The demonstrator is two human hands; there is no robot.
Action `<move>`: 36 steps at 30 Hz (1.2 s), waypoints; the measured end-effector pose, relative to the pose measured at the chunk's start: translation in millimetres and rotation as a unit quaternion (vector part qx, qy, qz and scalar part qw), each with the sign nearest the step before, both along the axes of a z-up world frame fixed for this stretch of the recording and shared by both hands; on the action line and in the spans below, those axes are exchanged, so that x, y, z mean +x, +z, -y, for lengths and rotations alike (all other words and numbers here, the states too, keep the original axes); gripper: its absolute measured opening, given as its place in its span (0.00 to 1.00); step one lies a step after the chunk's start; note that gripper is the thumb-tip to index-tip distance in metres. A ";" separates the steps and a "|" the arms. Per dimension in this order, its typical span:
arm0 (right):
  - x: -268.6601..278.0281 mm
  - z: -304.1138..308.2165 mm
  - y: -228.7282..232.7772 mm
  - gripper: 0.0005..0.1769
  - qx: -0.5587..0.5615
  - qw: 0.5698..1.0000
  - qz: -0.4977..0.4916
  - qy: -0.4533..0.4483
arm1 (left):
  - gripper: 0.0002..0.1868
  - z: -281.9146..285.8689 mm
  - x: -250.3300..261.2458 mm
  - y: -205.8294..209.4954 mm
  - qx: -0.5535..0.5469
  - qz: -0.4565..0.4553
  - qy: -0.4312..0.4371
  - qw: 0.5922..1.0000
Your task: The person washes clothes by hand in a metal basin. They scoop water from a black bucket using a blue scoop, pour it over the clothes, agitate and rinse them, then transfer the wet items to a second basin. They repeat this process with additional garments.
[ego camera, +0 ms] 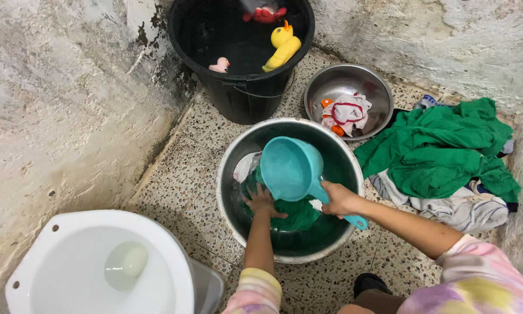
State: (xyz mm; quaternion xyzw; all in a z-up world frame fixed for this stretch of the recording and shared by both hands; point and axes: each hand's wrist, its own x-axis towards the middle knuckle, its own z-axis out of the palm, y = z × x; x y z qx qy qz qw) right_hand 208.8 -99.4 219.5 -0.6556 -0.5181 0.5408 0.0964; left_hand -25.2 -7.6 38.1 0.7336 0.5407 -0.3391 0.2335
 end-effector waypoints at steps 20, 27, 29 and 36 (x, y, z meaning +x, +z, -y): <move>-12.1 25.5 -13.1 0.23 0.176 0.946 0.228 0.146 | 0.84 -2.9 8.0 16.6 -0.014 -0.009 -0.003 1.000; -9.3 22.4 11.0 0.15 0.288 0.869 0.347 0.203 | 0.83 -4.4 6.7 -6.0 -0.008 0.000 -0.017 1.000; -5.2 20.6 31.8 0.15 0.323 0.857 0.345 0.206 | 0.83 -1.7 6.4 -8.9 0.003 0.007 -0.012 1.000; -8.0 -43.6 122.7 0.21 0.465 0.763 0.431 0.123 | 0.81 -1.8 7.4 -10.6 -0.024 -0.016 -0.016 0.999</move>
